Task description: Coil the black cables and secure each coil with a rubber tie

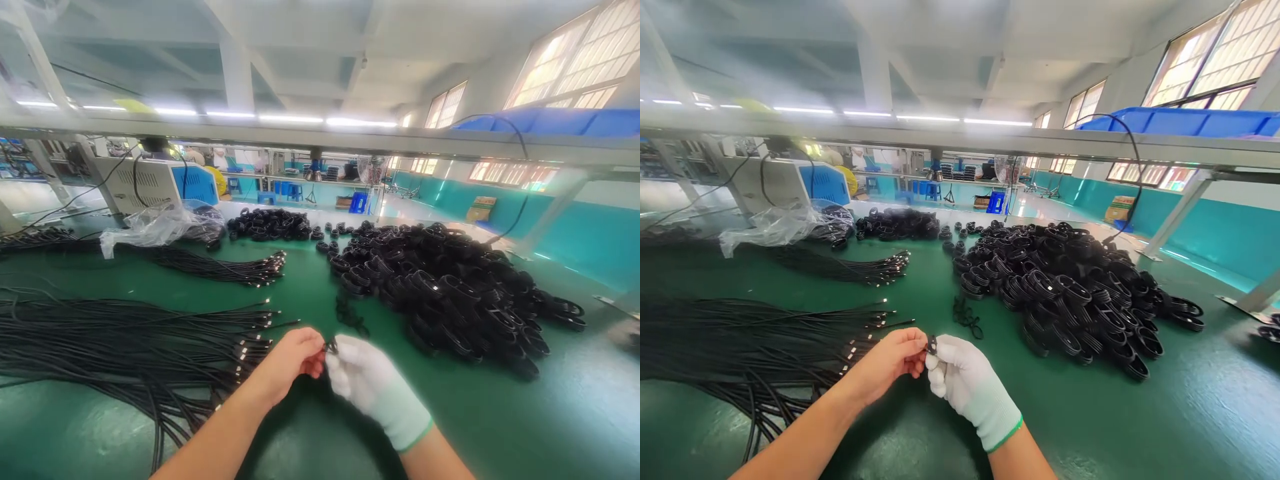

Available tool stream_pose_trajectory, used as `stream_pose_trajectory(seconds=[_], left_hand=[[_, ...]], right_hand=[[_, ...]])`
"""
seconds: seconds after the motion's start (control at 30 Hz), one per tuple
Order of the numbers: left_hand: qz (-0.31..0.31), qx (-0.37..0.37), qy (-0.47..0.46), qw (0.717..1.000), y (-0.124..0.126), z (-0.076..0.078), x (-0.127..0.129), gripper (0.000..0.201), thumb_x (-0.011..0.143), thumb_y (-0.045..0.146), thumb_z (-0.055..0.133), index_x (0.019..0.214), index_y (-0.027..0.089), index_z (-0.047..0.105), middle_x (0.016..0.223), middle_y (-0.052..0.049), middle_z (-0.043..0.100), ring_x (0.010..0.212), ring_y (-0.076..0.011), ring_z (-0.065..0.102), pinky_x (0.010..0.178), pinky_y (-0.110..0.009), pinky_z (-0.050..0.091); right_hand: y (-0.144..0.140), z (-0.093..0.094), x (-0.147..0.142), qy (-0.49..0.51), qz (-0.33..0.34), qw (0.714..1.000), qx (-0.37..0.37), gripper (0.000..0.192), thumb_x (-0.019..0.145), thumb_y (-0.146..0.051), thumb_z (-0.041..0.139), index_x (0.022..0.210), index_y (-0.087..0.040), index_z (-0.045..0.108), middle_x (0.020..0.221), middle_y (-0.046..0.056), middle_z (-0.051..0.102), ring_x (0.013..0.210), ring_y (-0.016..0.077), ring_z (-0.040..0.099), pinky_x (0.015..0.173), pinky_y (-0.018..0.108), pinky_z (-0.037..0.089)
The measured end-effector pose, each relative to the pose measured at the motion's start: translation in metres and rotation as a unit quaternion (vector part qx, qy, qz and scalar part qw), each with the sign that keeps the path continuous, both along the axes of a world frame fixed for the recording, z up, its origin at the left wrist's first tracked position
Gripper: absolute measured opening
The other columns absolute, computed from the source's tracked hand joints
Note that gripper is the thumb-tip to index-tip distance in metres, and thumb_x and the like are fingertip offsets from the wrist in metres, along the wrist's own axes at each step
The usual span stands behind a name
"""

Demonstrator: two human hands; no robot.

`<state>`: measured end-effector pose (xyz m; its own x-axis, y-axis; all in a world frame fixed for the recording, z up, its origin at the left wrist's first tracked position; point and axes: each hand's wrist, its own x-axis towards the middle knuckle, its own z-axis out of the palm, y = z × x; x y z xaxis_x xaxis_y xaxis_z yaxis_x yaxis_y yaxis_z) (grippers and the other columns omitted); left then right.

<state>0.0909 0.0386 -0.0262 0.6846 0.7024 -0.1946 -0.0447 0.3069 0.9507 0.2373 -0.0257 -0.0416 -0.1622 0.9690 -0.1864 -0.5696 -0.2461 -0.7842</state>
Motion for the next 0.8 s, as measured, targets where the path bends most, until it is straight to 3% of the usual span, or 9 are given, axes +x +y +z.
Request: stream_pose_trajectory(seconds=[0.2, 0.27, 0.37, 0.43, 0.6, 0.73, 0.8], left_hand=[[0.069, 0.160, 0.090, 0.981, 0.000, 0.001, 0.000, 0.016, 0.078, 0.030, 0.051, 0.070, 0.017, 0.052, 0.063, 0.002, 0.054, 0.057, -0.0118, 0.051, 0.055, -0.024, 0.042], [0.097, 0.221, 0.136, 0.961, 0.000, 0.001, -0.003, 0.012, 0.077, 0.029, 0.052, 0.074, 0.018, 0.055, 0.066, 0.001, 0.057, 0.059, -0.0132, 0.053, 0.057, -0.024, 0.042], [0.178, 0.336, 0.175, 0.908, -0.003, 0.005, -0.007, 0.009, 0.075, 0.023, 0.053, 0.082, 0.020, 0.058, 0.079, 0.000, 0.062, 0.071, -0.0144, 0.056, 0.067, -0.025, 0.042], [0.180, 0.358, 0.173, 0.900, -0.008, 0.008, -0.007, 0.009, 0.077, 0.024, 0.053, 0.082, 0.021, 0.059, 0.079, 0.001, 0.062, 0.072, -0.0143, 0.055, 0.067, -0.024, 0.042], [0.139, 0.316, 0.188, 0.920, -0.015, 0.005, 0.000, 0.009, 0.074, 0.025, 0.055, 0.071, 0.018, 0.059, 0.064, 0.001, 0.059, 0.061, -0.0134, 0.052, 0.058, -0.024, 0.040], [0.113, 0.156, 0.096, 0.976, -0.009, 0.000, 0.003, 0.012, 0.072, 0.026, 0.058, 0.071, 0.014, 0.059, 0.058, 0.001, 0.056, 0.055, -0.0121, 0.051, 0.056, -0.024, 0.043], [0.114, 0.106, 0.045, 0.987, -0.003, 0.000, 0.001, 0.015, 0.071, 0.028, 0.061, 0.072, 0.013, 0.059, 0.057, 0.001, 0.056, 0.053, -0.0109, 0.051, 0.054, -0.024, 0.044]], right_hand=[[0.001, 0.004, -0.006, 0.010, -0.018, 1.000, -0.016, 0.022, 0.068, -0.030, 0.067, 0.071, -0.016, 0.049, 0.065, -0.002, 0.052, 0.048, 0.0058, 0.042, 0.045, 0.019, 0.029], [0.002, 0.003, -0.007, -0.009, -0.032, 0.999, -0.014, 0.023, 0.068, -0.031, 0.067, 0.071, -0.016, 0.050, 0.064, -0.001, 0.052, 0.047, 0.0063, 0.042, 0.044, 0.019, 0.030], [0.004, -0.002, -0.009, -0.047, -0.068, 0.997, 0.010, 0.026, 0.068, -0.036, 0.066, 0.069, -0.016, 0.050, 0.063, -0.001, 0.054, 0.043, 0.0061, 0.041, 0.041, 0.020, 0.028], [0.005, -0.005, -0.009, -0.079, -0.095, 0.992, 0.031, 0.027, 0.069, -0.037, 0.066, 0.067, -0.015, 0.050, 0.061, -0.001, 0.055, 0.040, 0.0057, 0.040, 0.039, 0.021, 0.028], [0.004, -0.006, -0.012, -0.138, -0.105, 0.983, 0.053, 0.023, 0.073, -0.034, 0.063, 0.069, -0.013, 0.055, 0.061, 0.000, 0.056, 0.041, 0.0065, 0.045, 0.041, 0.021, 0.033], [0.003, 0.000, -0.014, -0.177, -0.099, 0.978, 0.049, 0.025, 0.071, -0.037, 0.064, 0.072, -0.013, 0.055, 0.061, 0.001, 0.059, 0.046, 0.0098, 0.050, 0.044, 0.023, 0.039], [0.002, 0.003, -0.014, -0.234, -0.101, 0.966, 0.046, 0.021, 0.067, -0.030, 0.066, 0.072, -0.014, 0.054, 0.052, -0.001, 0.057, 0.045, 0.0106, 0.049, 0.046, 0.023, 0.039]])
